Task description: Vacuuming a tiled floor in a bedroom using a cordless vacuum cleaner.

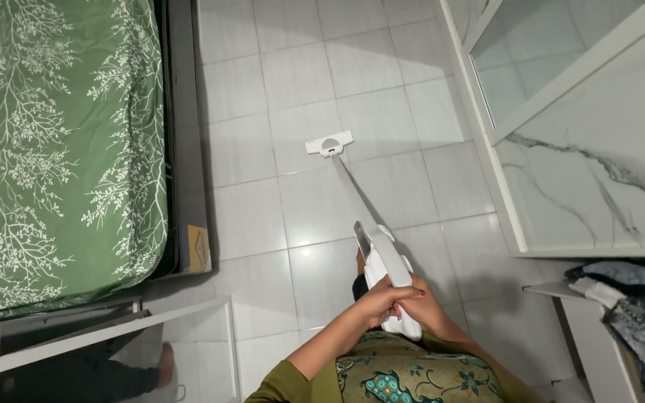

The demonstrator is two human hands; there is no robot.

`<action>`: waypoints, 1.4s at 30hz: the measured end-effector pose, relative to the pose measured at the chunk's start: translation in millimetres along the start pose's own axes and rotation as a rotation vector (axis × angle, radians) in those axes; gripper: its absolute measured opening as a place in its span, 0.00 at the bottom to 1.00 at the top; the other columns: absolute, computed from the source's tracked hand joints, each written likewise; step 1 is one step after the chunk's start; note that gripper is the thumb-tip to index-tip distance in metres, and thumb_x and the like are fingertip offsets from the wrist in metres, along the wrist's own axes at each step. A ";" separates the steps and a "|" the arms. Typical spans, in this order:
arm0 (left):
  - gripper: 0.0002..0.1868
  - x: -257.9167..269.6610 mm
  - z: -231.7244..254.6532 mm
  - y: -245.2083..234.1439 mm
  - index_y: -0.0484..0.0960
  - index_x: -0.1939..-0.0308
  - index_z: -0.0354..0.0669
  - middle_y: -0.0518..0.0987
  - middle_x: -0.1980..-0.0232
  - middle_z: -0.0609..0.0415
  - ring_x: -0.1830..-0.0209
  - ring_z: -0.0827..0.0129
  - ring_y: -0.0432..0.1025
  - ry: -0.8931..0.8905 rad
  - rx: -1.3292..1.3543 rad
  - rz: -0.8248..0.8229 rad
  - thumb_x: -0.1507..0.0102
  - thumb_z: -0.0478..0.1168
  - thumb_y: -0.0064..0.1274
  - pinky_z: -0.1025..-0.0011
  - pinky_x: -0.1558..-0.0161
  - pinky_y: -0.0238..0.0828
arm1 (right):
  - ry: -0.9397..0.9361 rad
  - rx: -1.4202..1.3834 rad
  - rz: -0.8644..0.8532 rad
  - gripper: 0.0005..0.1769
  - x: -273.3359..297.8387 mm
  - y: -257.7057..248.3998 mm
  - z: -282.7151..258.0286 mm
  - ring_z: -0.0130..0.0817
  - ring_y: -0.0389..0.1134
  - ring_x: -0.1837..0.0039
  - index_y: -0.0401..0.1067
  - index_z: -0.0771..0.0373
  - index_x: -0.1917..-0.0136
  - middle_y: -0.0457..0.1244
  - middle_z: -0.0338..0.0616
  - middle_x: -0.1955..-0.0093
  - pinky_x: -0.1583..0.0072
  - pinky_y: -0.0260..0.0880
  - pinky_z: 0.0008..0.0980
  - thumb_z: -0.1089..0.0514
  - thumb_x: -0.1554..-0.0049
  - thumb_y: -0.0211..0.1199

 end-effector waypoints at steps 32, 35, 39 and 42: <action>0.53 -173.5 268.8 -98.6 0.62 0.35 0.32 0.60 0.72 0.53 0.85 0.70 0.58 0.038 0.030 0.195 0.55 0.47 0.77 0.75 0.85 0.65 | -0.030 0.001 -0.036 0.14 -287.9 72.9 -229.1 0.46 0.65 0.76 0.74 0.82 0.57 0.63 0.66 0.77 0.72 0.69 0.45 0.66 0.54 0.65; 0.51 -171.0 284.5 -124.6 0.63 0.36 0.33 0.58 0.71 0.54 0.84 0.72 0.58 0.020 0.029 0.202 0.55 0.46 0.77 0.77 0.84 0.64 | -0.055 -0.012 -0.042 0.14 -302.0 96.5 -241.4 0.46 0.65 0.75 0.74 0.82 0.57 0.63 0.66 0.76 0.72 0.70 0.45 0.66 0.54 0.66; 0.54 -166.6 305.6 -146.1 0.61 0.35 0.34 0.58 0.71 0.56 0.81 0.72 0.59 -0.003 -0.012 0.159 0.55 0.49 0.78 0.75 0.82 0.66 | -0.066 -0.025 -0.037 0.15 -314.3 125.2 -249.6 0.46 0.66 0.73 0.75 0.82 0.56 0.64 0.66 0.75 0.70 0.70 0.45 0.66 0.54 0.67; 0.54 -162.7 322.1 -162.8 0.61 0.35 0.35 0.59 0.72 0.56 0.82 0.72 0.60 -0.009 -0.035 0.148 0.55 0.49 0.78 0.74 0.82 0.67 | -0.078 -0.041 -0.025 0.15 -323.2 143.9 -255.1 0.46 0.66 0.72 0.75 0.82 0.56 0.64 0.66 0.74 0.69 0.71 0.46 0.66 0.54 0.68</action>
Point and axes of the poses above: each hand's wrist, its own x-axis away from the middle knuckle, its own y-axis out of the palm, z = x × y, the point moved 8 cm from there along -x, towards the middle knuckle
